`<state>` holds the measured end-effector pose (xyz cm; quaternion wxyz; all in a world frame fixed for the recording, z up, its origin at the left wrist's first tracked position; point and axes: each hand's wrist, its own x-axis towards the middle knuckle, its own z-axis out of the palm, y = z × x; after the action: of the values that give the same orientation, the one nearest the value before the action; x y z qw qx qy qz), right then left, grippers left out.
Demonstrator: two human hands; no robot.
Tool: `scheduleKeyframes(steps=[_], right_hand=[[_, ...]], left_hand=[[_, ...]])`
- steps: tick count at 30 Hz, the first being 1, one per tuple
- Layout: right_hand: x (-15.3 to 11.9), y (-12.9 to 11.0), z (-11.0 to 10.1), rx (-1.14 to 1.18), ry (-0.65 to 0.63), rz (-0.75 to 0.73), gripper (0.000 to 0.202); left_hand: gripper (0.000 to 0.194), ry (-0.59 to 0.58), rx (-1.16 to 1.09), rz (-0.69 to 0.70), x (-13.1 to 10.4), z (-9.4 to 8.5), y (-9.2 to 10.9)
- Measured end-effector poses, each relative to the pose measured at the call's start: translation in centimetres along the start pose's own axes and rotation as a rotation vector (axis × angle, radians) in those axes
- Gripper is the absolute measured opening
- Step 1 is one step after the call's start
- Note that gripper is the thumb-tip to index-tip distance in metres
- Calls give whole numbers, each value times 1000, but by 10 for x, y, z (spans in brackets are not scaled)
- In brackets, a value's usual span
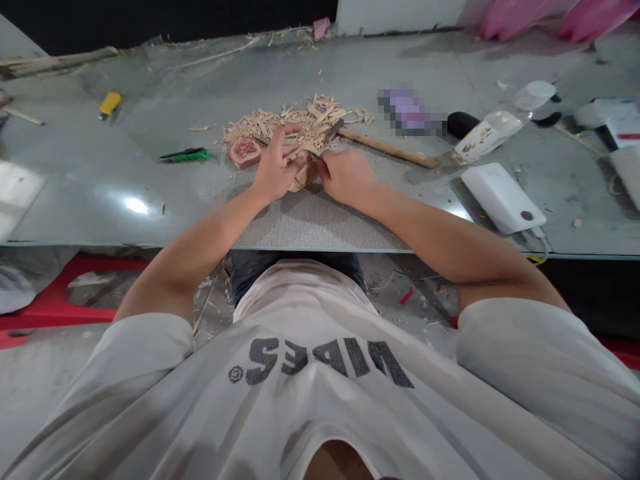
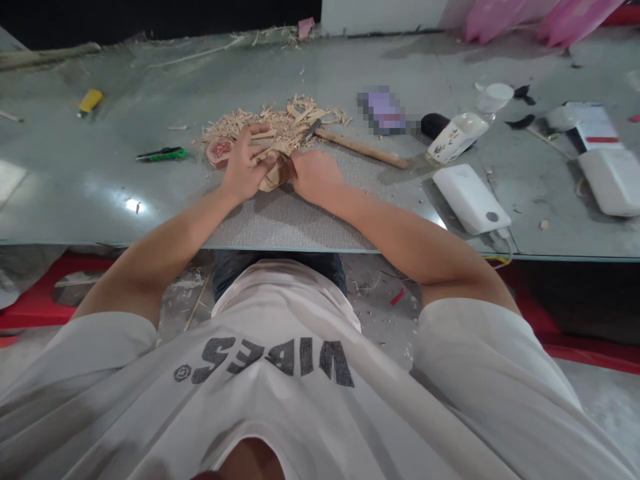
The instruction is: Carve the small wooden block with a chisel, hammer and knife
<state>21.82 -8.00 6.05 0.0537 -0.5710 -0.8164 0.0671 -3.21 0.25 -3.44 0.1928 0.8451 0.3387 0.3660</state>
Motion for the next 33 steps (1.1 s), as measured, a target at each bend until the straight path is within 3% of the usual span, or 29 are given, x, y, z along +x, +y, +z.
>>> scheduleKeyframes(steps=[4,9,11,17,20,24,29,33], right_hand=[[1,0,4,-3,15,-2,64],[2,-1,8,-6,17,22,65],[2,-2,9,3,11,35,64],[3,-4,10,0,27,60,60],[4,-5,10,4,27,67,57],[4,-7,8,0,-1,60,53],[3,-8,3,-15,-37,40,58],[5,-8,2,-42,-49,25,57]], left_hand=[[90,56,-37,-129,1,4,-1],[91,-46,-57,-149,2,-4,36],[89,-74,-64,-151,2,-6,41],[85,74,-57,-122,3,6,6],[83,53,-31,-108,4,7,0],[89,-53,36,-180,5,-3,29],[96,-322,217,-242,4,-14,75],[94,-334,288,-251,5,-15,80]])
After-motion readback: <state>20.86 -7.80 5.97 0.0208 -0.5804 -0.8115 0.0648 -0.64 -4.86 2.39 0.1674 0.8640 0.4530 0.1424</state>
